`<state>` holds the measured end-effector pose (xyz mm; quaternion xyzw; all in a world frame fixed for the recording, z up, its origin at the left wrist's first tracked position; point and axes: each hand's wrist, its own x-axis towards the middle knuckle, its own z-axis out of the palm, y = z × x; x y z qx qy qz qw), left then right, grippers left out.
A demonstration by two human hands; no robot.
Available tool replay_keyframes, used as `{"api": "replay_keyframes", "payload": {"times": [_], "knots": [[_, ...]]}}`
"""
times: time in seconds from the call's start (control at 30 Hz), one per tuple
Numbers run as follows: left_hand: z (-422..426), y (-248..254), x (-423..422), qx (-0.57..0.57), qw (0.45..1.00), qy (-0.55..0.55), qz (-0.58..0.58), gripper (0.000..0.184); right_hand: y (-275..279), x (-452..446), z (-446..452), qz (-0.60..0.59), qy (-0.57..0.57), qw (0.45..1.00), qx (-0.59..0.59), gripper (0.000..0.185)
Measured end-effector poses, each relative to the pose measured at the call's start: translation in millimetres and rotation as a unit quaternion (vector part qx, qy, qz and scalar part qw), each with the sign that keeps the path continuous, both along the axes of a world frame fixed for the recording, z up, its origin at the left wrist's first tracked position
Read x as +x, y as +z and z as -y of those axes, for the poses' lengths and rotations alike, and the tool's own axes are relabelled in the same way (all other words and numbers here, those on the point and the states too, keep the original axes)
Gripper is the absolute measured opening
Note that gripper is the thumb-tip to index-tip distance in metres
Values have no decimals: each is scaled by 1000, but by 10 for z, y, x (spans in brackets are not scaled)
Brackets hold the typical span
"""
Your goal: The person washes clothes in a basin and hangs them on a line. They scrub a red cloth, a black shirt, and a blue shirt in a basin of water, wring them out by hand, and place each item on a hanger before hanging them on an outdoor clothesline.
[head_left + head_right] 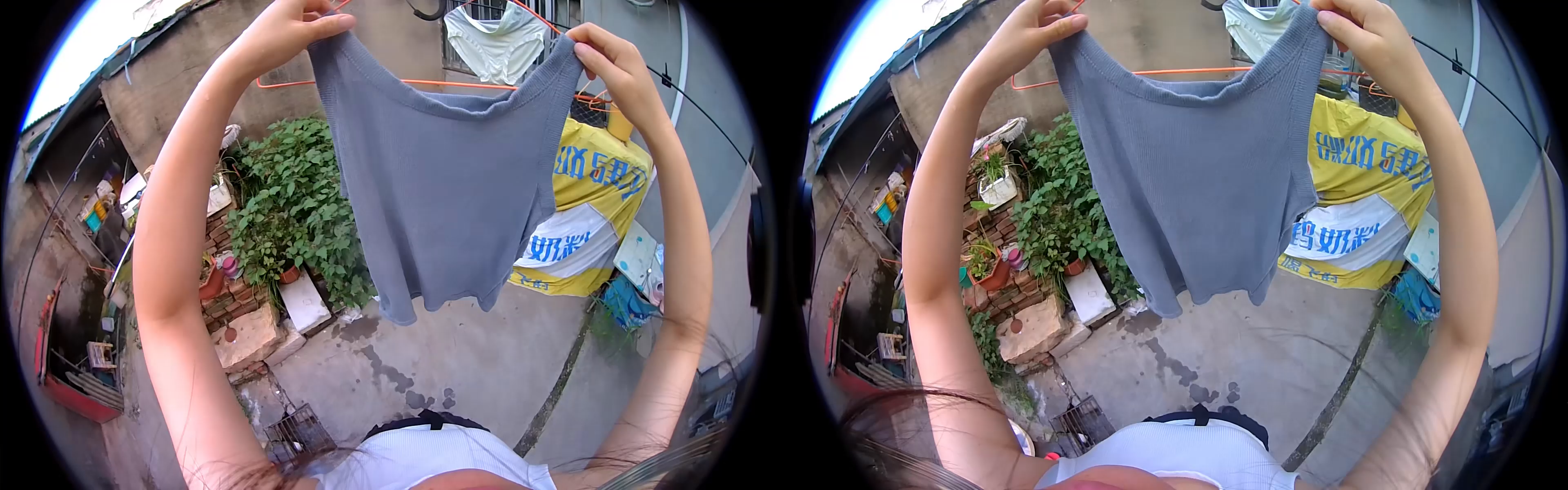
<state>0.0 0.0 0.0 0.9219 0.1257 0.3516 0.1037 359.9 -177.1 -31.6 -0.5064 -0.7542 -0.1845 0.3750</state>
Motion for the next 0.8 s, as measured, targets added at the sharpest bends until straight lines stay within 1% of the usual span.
{"api": "replay_keyframes", "payload": {"times": [0.07, 0.1, 0.17, 0.2, 0.23, 0.27, 0.3, 0.37, 0.4, 0.43, 0.5, 0.53, 0.57, 0.6, 0.63, 0.67, 0.7, 0.77, 0.8], "knots": [[-109, -83, -46, -77, 996, 28, 30, 24, -41, 11, 63, 1, -2, 1000, -1, 24], [-93, -93, -80, -113, 989, 78, 55, 18, -4, 17, 58, 1, -2, 1000, -4, 24], [-261, -195, -90, -98, 994, 17, 45, 19, -114, 186, 101, -19, 8, 1000, -4, 25], [-348, -217, -65, -99, 994, 17, 32, 19, -184, -26, 237, -135, 7, 991, 7, 13], [-432, -313, -111, -51, 997, 35, 38, 22, -86, 10, 240, -116, 4, 993, -2, 13], [-523, -314, -178, 4, 998, 57, 24, 26, -79, 18, 227, -140, 27, 990, -14, 13], [-555, -330, -182, 2, 998, 57, 22, 26, -83, 29, 218, -163, 49, 985, -26, 13], [-602, -382, -209, -88, 992, 69, 51, 25, -99, 34, 199, -161, 58, 985, -21, 13], [-664, -384, -227, -112, 992, 44, 47, 22, -97, 27, 188, -166, 55, 984, -7, 13], [-717, -439, -248, -119, 991, 50, 47, 22, -102, 55, 165, -170, 53, 984, 1, 13], [-782, -487, -334, -176, 981, 15, 78, 20, -106, 71, 127, -166, 85, 982, -4, 15], [-797, -508, -356, -187, 979, -2, 85, 20, -108, 59, 119, -172, 85, 981, -4, 16], [-804, -547, -403, -191, 978, 7, 86, 20, -113, 17, 126, -179, 86, 980, -6, 18], [-746, -570, -405, -199, 974, 46, 97, 20, -125, -13, 150, -162, 130, 978, -27, 20], [-690, -608, -386, -208, 968, 87, 110, 19, -171, 0, 67, -162, 141, 976, -35, 20], [-629, -646, -376, -199, 969, 101, 110, 23, -225, -17, -23, -137, 180, 974, 15, 21], [-541, -657, -325, -204, 966, 113, 113, 23, -205, -26, -17, -107, 165, 980, 12, 22], [-363, -642, -234, -209, 958, 128, 147, 29, -163, -44, 2, -46, 138, 989, 8, 25], [-356, -647, -269, -166, 963, 154, 144, 40, -196, 407, -207, -57, 110, 992, 38, 27]]}}
